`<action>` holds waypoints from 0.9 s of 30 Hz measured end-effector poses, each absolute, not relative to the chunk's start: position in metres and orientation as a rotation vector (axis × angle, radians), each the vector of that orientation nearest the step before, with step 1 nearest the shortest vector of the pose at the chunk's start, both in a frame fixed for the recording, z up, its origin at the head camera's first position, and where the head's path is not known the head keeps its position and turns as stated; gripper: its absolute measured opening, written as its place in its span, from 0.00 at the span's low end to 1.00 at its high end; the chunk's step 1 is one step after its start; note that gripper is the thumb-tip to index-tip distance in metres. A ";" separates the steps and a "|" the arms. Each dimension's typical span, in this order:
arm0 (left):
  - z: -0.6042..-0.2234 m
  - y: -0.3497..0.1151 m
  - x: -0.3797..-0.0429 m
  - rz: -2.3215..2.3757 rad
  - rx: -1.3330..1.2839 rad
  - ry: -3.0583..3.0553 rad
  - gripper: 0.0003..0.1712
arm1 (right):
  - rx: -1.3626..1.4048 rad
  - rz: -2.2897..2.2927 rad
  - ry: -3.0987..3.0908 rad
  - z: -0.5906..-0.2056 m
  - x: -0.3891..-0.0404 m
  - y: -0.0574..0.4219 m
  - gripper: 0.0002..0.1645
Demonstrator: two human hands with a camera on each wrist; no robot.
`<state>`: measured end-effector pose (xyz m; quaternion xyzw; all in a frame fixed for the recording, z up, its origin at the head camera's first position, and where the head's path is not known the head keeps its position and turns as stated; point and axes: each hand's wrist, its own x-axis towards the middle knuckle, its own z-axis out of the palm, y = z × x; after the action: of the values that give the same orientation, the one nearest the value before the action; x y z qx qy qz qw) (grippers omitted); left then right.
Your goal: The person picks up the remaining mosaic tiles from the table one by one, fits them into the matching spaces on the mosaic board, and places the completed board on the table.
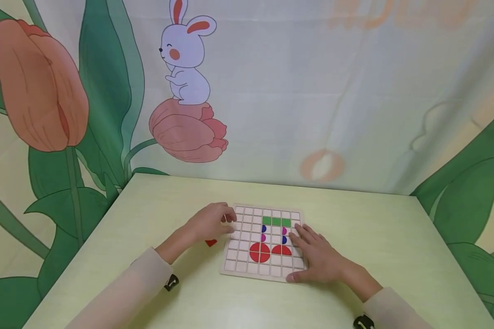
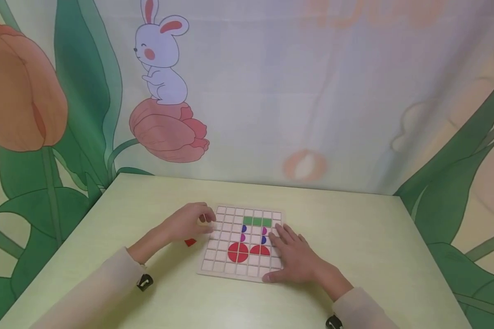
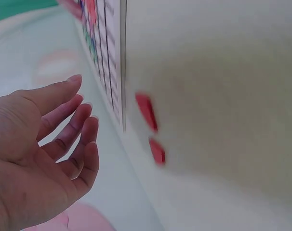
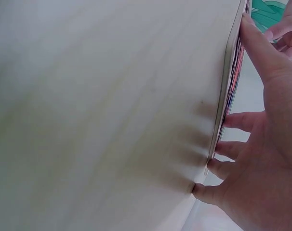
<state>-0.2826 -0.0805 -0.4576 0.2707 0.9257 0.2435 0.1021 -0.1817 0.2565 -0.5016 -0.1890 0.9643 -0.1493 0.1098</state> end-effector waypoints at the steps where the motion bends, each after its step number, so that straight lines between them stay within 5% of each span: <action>1: -0.455 -0.086 -0.284 0.715 0.779 2.746 0.14 | -0.557 -0.439 2.836 -0.501 -0.182 0.256 0.72; 27: -0.471 -0.153 -0.285 0.596 0.745 2.726 0.12 | -0.556 -0.425 2.830 -0.500 -0.181 0.255 0.72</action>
<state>-0.2849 -0.1527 -0.4708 0.2558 0.9363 0.2047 0.1264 -0.1810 0.2548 -0.4998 -0.1894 0.9645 -0.1450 0.1130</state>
